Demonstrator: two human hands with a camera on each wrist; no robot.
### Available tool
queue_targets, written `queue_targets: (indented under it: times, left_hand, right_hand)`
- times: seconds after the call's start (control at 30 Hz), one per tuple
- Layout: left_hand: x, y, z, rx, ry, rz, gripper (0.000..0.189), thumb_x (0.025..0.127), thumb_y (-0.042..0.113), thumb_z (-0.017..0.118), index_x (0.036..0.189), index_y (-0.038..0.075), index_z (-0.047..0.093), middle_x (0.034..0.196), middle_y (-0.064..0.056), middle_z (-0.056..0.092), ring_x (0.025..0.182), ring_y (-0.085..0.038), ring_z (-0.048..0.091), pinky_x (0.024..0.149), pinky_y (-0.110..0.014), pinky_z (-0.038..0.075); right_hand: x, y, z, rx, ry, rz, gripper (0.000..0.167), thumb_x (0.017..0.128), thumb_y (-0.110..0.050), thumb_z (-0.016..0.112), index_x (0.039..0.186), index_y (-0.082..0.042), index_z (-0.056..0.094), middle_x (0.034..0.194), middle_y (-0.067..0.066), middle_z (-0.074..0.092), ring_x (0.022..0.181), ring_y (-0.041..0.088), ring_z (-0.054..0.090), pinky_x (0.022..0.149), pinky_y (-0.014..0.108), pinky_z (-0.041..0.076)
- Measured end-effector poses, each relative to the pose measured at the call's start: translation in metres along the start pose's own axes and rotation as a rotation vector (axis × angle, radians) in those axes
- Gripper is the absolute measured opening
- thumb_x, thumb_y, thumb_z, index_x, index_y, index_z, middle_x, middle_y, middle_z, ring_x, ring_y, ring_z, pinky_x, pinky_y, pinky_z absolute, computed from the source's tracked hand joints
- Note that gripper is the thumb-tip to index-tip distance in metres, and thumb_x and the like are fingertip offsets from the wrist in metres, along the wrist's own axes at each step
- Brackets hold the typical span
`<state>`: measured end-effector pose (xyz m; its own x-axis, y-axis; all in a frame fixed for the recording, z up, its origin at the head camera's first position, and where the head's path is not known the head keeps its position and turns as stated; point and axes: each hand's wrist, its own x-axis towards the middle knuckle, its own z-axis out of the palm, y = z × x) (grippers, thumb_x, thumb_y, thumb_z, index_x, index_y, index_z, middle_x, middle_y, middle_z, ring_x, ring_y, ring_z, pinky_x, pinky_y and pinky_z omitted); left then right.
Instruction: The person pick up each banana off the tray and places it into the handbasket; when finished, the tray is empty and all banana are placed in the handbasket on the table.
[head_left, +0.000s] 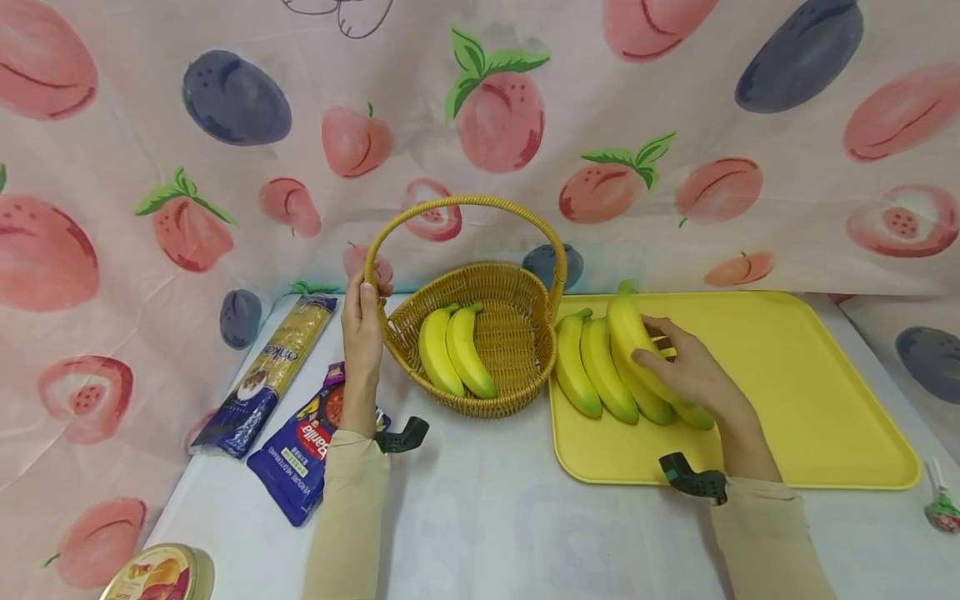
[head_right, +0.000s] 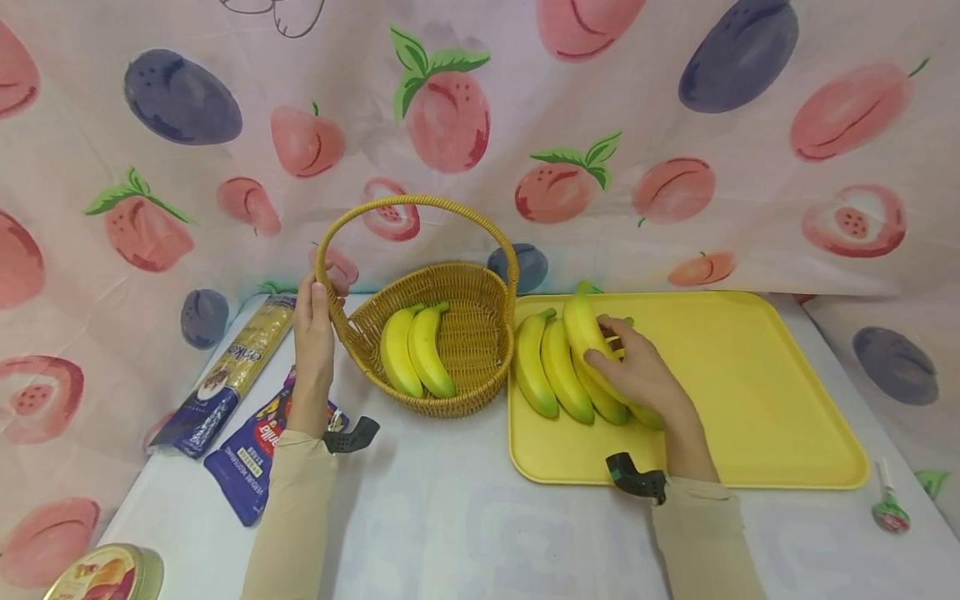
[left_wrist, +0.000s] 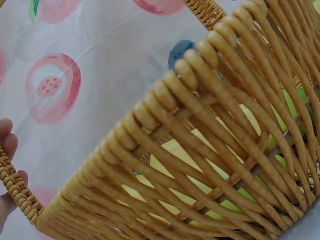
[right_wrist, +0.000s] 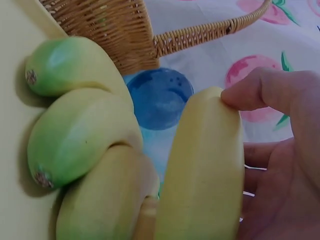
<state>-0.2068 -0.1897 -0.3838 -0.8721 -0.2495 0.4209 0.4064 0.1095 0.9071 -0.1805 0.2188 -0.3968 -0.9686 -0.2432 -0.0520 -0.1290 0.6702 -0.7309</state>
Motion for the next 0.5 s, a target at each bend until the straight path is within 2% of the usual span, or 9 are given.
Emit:
queue_targets:
  times: [0.17,0.3,0.5]
  left_hand:
    - [0.0,0.0,-0.001,0.006,-0.001,0.0,0.035,0.104,0.022,0.033,0.132,0.015,0.051,0.104,-0.026,0.05,0.102,-0.036,0.049,0.094,-0.034,0.04]
    - [0.0,0.0,-0.001,-0.003,-0.007,0.0,0.035,0.104,0.022,0.032,0.133,0.015,0.051,0.105,-0.027,0.049,0.103,-0.036,0.049,0.096,-0.038,0.039]
    - [0.001,0.0,0.0,-0.009,-0.004,0.003,0.033,0.104,0.019,0.032,0.129,0.011,0.051,0.105,-0.029,0.049,0.102,-0.033,0.05,0.097,-0.038,0.04]
  right_hand:
    - [-0.001,-0.007,0.004,0.019,-0.038,-0.01,0.065,0.096,-0.033,0.053,0.145,0.002,0.028,0.14,0.023,0.04,0.122,0.04,0.042,0.094,0.054,0.042]
    - [-0.001,-0.01,0.008,0.043,-0.059,-0.029,0.062,0.095,-0.031,0.055,0.143,0.0,0.03,0.137,0.021,0.043,0.121,0.038,0.043,0.096,0.053,0.04]
    - [-0.002,-0.015,0.015,0.05,-0.1,-0.056,0.061,0.093,-0.03,0.058,0.142,-0.004,0.031,0.136,0.017,0.044,0.119,0.034,0.045,0.095,0.05,0.041]
